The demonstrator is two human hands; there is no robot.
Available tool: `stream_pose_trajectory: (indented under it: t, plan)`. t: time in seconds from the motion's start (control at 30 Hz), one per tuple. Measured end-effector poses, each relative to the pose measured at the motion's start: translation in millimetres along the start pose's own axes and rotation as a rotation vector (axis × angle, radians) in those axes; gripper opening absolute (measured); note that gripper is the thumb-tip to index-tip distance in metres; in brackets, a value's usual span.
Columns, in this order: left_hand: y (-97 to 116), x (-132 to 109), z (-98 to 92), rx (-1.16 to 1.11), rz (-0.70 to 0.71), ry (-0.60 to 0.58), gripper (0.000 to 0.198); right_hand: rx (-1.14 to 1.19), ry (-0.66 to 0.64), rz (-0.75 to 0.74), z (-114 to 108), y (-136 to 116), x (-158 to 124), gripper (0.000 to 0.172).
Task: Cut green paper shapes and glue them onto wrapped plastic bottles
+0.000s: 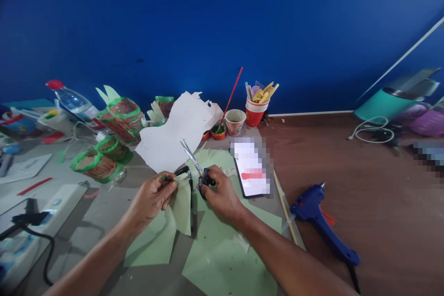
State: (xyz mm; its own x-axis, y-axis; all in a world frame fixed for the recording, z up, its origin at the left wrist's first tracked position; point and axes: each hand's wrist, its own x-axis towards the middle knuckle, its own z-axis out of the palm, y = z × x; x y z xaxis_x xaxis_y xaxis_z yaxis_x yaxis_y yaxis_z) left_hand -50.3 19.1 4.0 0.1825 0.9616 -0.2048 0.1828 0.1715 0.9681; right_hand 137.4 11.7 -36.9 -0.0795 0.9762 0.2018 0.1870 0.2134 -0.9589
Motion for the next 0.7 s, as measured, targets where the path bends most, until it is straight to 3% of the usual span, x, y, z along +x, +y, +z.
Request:
stream_pose_trajectory:
  t: [0.37, 0.7]
  plan:
    - [-6.9, 2.5, -4.1, 0.004, 0.031, -0.019, 0.021, 0.005, -0.092, -0.035, 1.9, -1.6, -0.8, 0.014]
    - [-3.3, 3.0, -4.0, -0.017, 0.016, 0.031, 0.023, 0.175, -0.101, 0.012, -0.8, -7.0, -2.8, 0.003]
